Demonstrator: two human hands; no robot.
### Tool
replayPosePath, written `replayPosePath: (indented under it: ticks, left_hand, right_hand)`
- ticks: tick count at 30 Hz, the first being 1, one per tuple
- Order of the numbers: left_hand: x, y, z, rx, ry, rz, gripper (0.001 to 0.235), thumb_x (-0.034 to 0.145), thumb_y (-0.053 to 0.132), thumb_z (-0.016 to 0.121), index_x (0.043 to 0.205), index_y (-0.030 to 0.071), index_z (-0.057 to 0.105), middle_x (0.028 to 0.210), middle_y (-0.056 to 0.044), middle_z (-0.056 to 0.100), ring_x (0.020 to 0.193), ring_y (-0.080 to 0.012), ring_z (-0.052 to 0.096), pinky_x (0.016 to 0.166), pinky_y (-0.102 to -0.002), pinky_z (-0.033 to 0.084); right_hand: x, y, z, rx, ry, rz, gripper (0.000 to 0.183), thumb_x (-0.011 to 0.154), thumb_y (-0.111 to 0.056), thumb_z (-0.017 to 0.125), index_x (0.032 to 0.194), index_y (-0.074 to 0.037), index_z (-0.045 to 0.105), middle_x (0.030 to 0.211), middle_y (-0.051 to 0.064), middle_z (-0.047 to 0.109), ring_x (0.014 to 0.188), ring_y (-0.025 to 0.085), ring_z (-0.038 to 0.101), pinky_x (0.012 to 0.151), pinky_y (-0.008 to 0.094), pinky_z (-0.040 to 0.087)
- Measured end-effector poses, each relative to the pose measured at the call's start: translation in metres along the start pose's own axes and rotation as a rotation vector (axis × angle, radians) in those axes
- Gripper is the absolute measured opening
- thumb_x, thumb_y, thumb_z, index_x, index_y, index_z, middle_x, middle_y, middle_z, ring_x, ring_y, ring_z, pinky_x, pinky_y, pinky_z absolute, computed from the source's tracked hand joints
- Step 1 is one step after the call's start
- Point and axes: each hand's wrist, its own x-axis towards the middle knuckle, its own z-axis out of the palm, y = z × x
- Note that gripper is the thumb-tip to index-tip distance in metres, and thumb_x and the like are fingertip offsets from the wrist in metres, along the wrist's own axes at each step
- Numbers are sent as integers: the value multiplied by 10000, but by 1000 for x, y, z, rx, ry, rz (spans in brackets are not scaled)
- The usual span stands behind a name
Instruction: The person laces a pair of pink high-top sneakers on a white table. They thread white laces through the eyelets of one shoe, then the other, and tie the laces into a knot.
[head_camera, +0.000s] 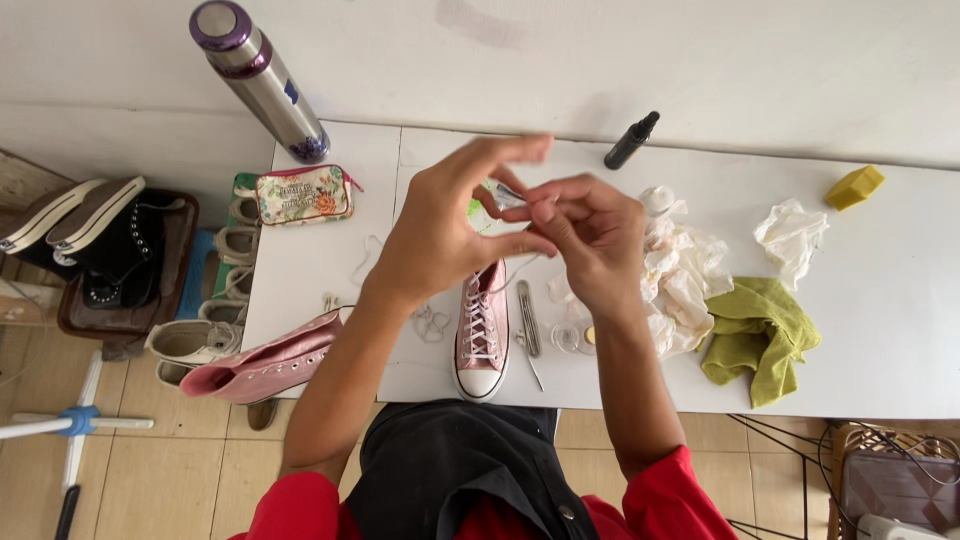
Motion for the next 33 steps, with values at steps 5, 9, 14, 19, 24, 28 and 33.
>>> replayPosePath:
  ticks: [5, 9, 14, 19, 24, 28, 33]
  left_hand:
    - [-18, -18, 10, 317, 151, 253, 253, 944, 65, 954, 1164, 116, 839, 1012, -24, 847, 886, -225, 827, 784, -317, 685]
    - [-27, -17, 21, 507, 232, 376, 154, 987, 92, 922, 1119, 147, 864, 1042, 19, 866, 922, -172, 834, 803, -289, 671]
    - [-43, -29, 22, 355, 147, 250, 134, 972, 18, 898, 1042, 126, 858, 905, -9, 835, 812, -203, 795, 718, -308, 649]
    - [-49, -22, 6, 267, 39, 169, 127, 976, -30, 866, 1023, 87, 860, 851, -64, 812, 787, -231, 759, 719, -335, 638]
    - [-59, -25, -1, 15, 15, 29, 83, 988, 129, 907, 1021, 125, 832, 826, -37, 774, 770, -217, 730, 709, -326, 615]
    - [-70, -32, -2, -102, 1, -44, 101, 961, 140, 927, 997, 133, 833, 828, -47, 784, 742, -201, 717, 707, -335, 615]
    - [-98, -59, -7, -229, -23, -148, 132, 916, 163, 965, 947, 138, 839, 804, -26, 790, 741, -151, 724, 716, -313, 612]
  right_hand:
    - [-8, 21, -22, -32, -85, 87, 160, 1150, -33, 597, 1274, 30, 518, 858, 213, 770, 691, 249, 750, 640, 263, 485]
    - [-12, 3, -18, -98, -82, 129, 445, 1160, 19, 545, 1587, 47, 422, 801, 146, 709, 596, 173, 643, 607, 234, 434]
    - [-23, 16, -13, -237, -5, 197, 299, 1126, -57, 689, 1398, -21, 571, 818, 127, 765, 465, 119, 553, 482, 213, 444]
    - [-28, 19, -24, -553, -59, 221, 164, 1081, -173, 835, 922, -137, 852, 528, -23, 511, 468, 63, 397, 459, 191, 310]
    - [-37, 33, -30, -361, -330, 27, 138, 829, 82, 741, 911, -21, 782, 944, 141, 691, 646, 219, 562, 569, 296, 502]
    - [-46, 36, -11, -425, -258, -173, 214, 923, -86, 910, 903, -22, 707, 916, 153, 662, 610, 246, 557, 545, 342, 490]
    - [-59, 38, -13, -687, -286, -336, 176, 1109, -76, 677, 1005, -48, 817, 1182, 135, 805, 864, 326, 798, 768, 403, 624]
